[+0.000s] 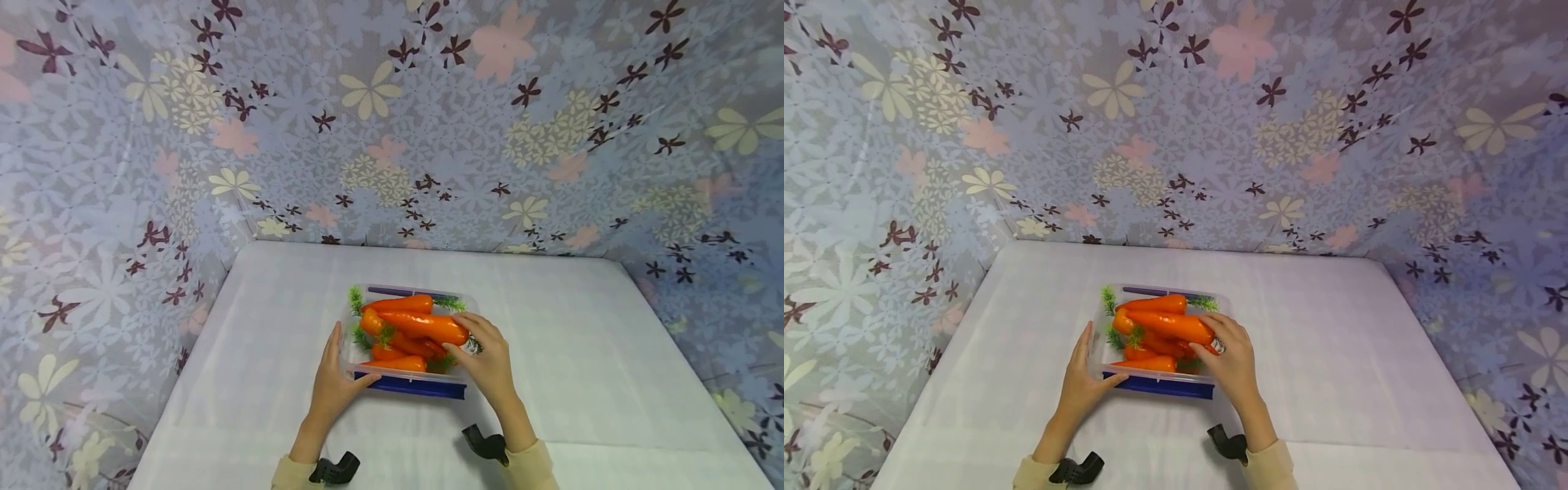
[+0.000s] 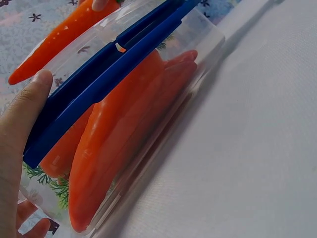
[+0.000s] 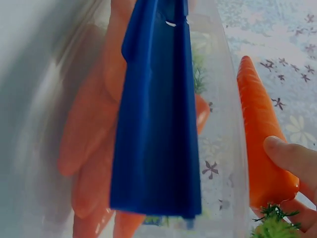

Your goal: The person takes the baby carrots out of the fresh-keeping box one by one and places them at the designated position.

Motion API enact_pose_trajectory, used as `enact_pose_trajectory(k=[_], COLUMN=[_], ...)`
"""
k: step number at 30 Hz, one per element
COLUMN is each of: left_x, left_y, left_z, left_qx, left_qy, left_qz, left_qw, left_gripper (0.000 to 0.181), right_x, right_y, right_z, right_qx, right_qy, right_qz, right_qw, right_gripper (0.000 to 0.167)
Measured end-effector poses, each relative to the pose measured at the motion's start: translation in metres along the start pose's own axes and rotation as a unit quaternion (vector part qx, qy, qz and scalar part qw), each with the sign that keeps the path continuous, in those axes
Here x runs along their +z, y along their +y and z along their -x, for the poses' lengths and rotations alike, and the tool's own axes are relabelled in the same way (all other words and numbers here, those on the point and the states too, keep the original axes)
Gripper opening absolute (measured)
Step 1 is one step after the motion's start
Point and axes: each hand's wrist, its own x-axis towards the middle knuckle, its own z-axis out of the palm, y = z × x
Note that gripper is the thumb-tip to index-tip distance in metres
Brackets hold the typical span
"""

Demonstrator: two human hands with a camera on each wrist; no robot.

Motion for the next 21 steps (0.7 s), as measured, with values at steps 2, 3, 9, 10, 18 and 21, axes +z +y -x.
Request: enact_pose_trajectory(k=[2,3,9,10,18,21], left_x=[0.0,0.0,0.001,0.001,0.001,0.001], left_y=[0.001,0.001,0.001,0.001,0.001,0.001], left_z=[0.0,0.0,0.0,0.0,0.0,0.0], left_qx=[-0.001,-0.002,-0.019,-0.02,-0.025,-0.024], left_qy=[0.001,0.001,0.001,0.0,-0.002,-0.003], left_qz=[-0.005,-0.006,-0.007,-0.006,0.0,0.001], left_qw=[1.0,1.0,0.9998,0.9998,0.9997,0.9997], left_gripper=[0.118,0.117,0.116,0.116,0.117,0.117], right_x=[-0.004,-0.006,-0.014,-0.015,-0.028,-0.032], right_y=[0.0,0.0,0.002,0.002,0.009,0.012], right_z=[-0.001,-0.002,-0.003,-0.003,0.0,0.002], right_qx=[0.001,0.002,0.016,0.019,0.04,0.05], right_qy=[0.006,0.011,0.037,0.04,0.065,0.075], right_qz=[0.002,0.005,0.005,0.006,0.034,0.042], right_qw=[1.0,0.9999,0.9992,0.999,0.9965,0.995], right_gripper=[0.053,0.054,0.054,0.053,0.052,0.052])
